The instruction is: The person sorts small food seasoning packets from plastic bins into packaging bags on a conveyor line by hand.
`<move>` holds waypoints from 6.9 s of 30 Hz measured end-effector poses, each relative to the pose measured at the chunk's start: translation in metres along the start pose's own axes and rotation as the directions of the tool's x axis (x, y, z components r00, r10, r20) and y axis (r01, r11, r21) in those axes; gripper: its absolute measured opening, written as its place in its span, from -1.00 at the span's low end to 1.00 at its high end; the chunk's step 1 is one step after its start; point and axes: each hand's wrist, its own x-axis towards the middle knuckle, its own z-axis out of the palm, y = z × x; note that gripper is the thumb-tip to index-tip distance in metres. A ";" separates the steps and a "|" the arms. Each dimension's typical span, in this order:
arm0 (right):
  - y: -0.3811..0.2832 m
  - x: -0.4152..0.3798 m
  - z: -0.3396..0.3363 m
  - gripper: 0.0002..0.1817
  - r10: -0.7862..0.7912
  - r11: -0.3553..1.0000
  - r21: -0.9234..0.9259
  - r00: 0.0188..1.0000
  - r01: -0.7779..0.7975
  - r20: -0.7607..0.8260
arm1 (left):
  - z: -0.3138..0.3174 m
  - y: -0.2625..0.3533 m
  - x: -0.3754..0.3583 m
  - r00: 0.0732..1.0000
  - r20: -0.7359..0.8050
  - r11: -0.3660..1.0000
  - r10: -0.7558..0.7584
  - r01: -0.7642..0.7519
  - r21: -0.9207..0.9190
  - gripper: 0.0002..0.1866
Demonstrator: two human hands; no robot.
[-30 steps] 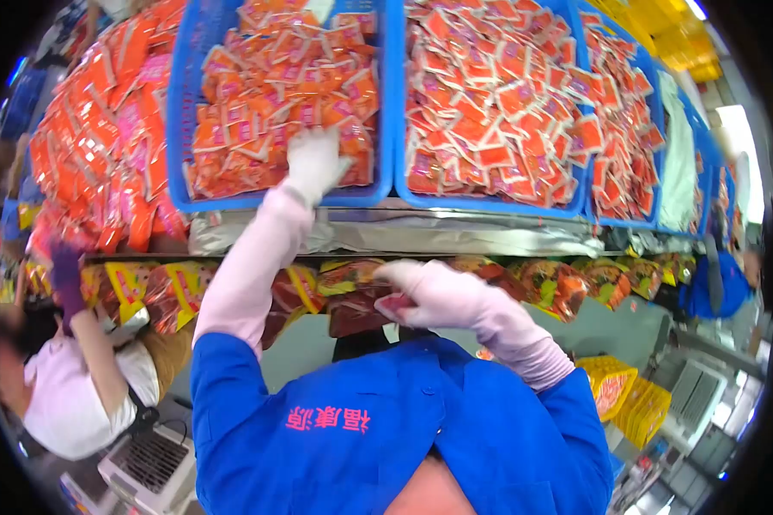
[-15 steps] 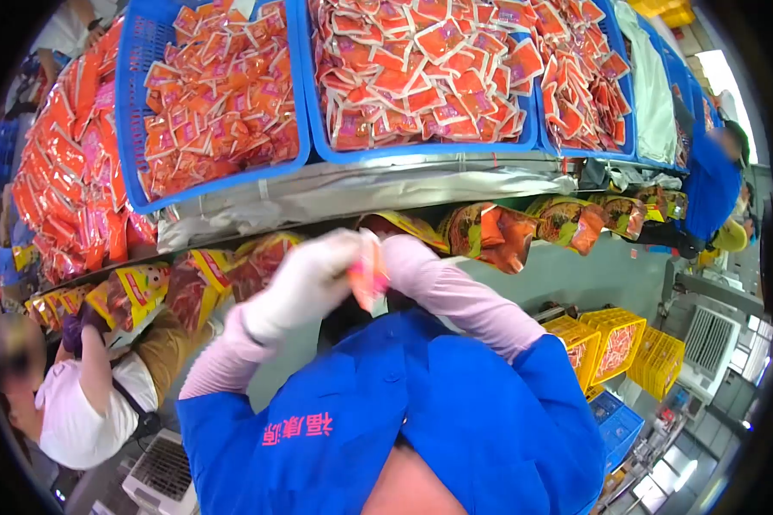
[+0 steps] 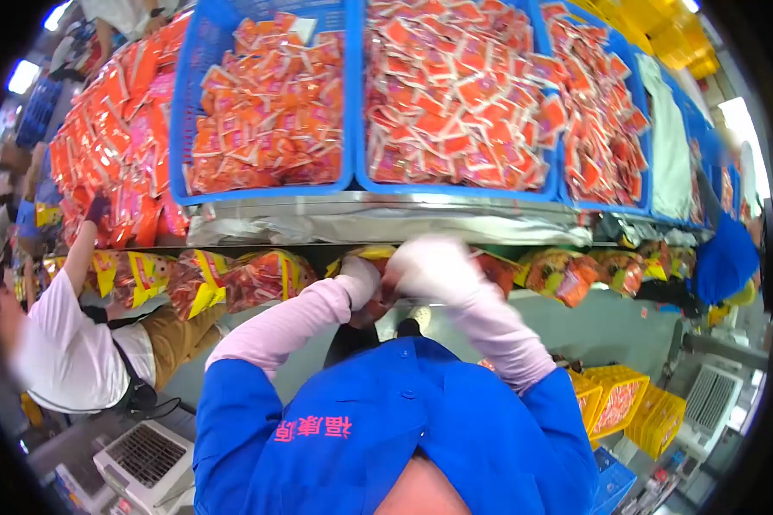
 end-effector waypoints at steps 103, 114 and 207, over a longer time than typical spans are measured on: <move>0.219 0.126 -0.016 -0.70 0.440 0.775 -0.154 0.698 -0.613 -0.566 | -0.081 -0.012 -0.104 0.801 -0.533 -0.156 -0.274 -0.583 -0.797 -0.77; 0.072 -0.073 -0.007 -0.67 0.009 0.917 0.398 1.000 -0.012 0.009 | -0.054 0.067 -0.049 0.715 -0.664 0.934 0.219 -0.349 -0.068 -0.41; 0.095 0.057 0.149 -0.76 0.284 0.955 0.235 0.794 -0.183 -0.537 | -0.055 0.064 -0.025 0.902 -0.416 0.987 0.119 -0.060 0.150 -0.50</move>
